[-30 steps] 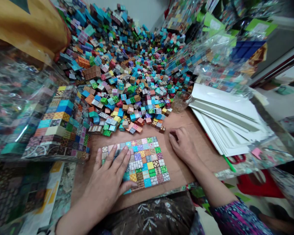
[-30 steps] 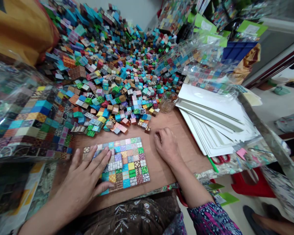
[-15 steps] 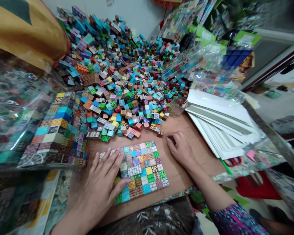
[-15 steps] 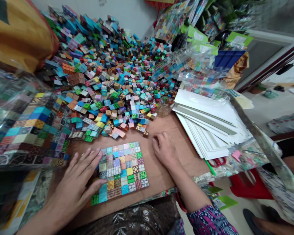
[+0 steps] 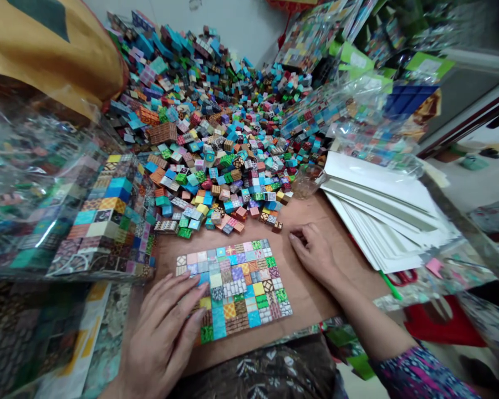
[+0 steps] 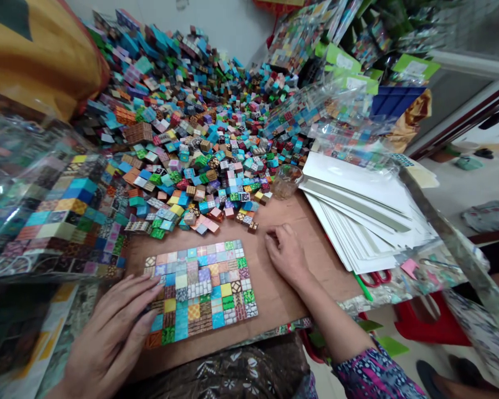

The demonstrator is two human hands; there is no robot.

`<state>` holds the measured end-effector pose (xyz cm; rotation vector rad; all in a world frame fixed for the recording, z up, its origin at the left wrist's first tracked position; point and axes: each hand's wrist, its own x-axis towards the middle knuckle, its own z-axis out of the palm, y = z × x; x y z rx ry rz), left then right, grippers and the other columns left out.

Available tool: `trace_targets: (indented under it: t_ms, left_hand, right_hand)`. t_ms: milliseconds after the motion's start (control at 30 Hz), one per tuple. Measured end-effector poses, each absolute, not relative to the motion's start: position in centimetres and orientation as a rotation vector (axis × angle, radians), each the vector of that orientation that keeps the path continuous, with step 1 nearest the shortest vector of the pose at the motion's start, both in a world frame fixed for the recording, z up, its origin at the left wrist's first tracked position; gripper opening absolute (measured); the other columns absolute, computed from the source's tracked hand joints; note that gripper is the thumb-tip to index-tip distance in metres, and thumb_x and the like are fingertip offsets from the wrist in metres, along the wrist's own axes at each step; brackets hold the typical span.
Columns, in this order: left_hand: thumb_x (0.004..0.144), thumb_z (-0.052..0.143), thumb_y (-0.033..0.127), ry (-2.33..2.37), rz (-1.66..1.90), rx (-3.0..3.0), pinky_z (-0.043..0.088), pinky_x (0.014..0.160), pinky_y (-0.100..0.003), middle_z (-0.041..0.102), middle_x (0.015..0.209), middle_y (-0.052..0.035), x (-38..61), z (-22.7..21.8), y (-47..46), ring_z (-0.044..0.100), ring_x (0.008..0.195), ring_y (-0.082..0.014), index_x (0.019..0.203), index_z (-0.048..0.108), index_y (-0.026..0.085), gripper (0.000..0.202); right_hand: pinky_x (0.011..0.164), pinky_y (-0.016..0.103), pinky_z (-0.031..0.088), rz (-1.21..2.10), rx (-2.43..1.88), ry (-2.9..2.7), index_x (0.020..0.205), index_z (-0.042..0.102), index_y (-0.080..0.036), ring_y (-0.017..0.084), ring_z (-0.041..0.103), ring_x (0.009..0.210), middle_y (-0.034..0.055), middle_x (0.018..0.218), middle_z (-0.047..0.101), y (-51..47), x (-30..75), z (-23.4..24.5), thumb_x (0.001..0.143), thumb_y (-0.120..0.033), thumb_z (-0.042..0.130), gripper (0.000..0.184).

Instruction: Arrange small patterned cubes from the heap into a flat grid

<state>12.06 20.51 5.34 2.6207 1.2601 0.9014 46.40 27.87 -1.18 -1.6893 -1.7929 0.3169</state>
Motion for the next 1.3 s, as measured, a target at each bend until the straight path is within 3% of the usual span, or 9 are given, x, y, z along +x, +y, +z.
trace_targets:
  t_ms: [200, 433, 667, 833, 1133, 1300]
  left_hand:
    - [0.091, 0.051, 0.01, 1.477, 1.075, 2.395, 0.044, 0.097, -0.037, 0.059, 0.117, -0.0077, 10.8, 4.7, 19.0, 0.056, 0.109, -0.0206, 0.124, 0.054, 0.02, 0.035]
    - [0.092, 0.052, 0.019, 1.722, 1.153, 2.156, 0.045, 0.09, -0.034, 0.059, 0.111, -0.0055, 9.5, 3.0, 17.3, 0.058, 0.102, -0.0191, 0.121, 0.056, 0.022, 0.03]
    - [0.095, 0.046, 0.026, 1.831, 1.068, 2.028, 0.046, 0.093, -0.036, 0.059, 0.116, -0.0053, 9.0, 1.9, 16.3, 0.058, 0.106, -0.021, 0.124, 0.054, 0.025, 0.03]
    - [0.095, 0.046, 0.025, 1.821, 1.086, 2.037, 0.046, 0.093, -0.035, 0.059, 0.115, -0.0049, 9.0, 1.6, 16.4, 0.057, 0.106, -0.02, 0.123, 0.055, 0.025, 0.029]
    - [0.095, 0.046, 0.024, 1.834, 1.066, 2.03, 0.047, 0.09, -0.036, 0.059, 0.111, -0.0057, 9.4, 1.7, 16.8, 0.057, 0.102, -0.0194, 0.12, 0.055, 0.023, 0.027]
    - [0.095, 0.045, 0.026, 1.842, 1.059, 2.003, 0.049, 0.091, -0.037, 0.06, 0.111, -0.0056, 9.4, 1.6, 16.7, 0.058, 0.102, -0.0201, 0.12, 0.056, 0.024, 0.027]
  right_hand:
    - [0.065, 0.035, 0.048, 0.525, -1.707, -1.626, 0.095, 0.062, -0.02, 0.022, 0.06, 0.074, 0.0081, 0.088, 0.067, 30.0, 46.7, 1.0, 0.086, -0.037, 0.053, 0.021]
    - [0.082, 0.043, 0.048, 0.223, -1.72, -1.881, 0.11, 0.062, -0.018, 0.03, 0.056, 0.1, 0.0134, 0.104, 0.058, 33.8, 44.2, 2.9, 0.084, -0.037, 0.062, 0.033]
    - [0.075, 0.042, 0.048, 0.155, -1.89, -1.852, 0.096, 0.062, -0.018, 0.03, 0.055, 0.088, 0.011, 0.092, 0.053, 35.6, 41.8, 1.7, 0.082, -0.041, 0.063, 0.027]
    - [0.077, 0.042, 0.049, 0.159, -1.786, -1.767, 0.095, 0.063, -0.019, 0.028, 0.055, 0.087, 0.0099, 0.088, 0.055, 35.8, 41.8, 0.7, 0.08, -0.028, 0.057, 0.019]
    - [0.084, 0.048, 0.051, 0.37, -1.679, -1.566, 0.112, 0.059, -0.019, 0.031, 0.058, 0.102, 0.0142, 0.11, 0.058, 32.6, 44.0, 1.7, 0.076, -0.029, 0.063, 0.038]
    - [0.094, 0.046, 0.05, 0.628, -1.495, -1.585, 0.125, 0.053, -0.026, 0.027, 0.059, 0.108, 0.0101, 0.121, 0.057, 28.2, 43.0, 2.9, 0.081, -0.029, 0.064, 0.046]
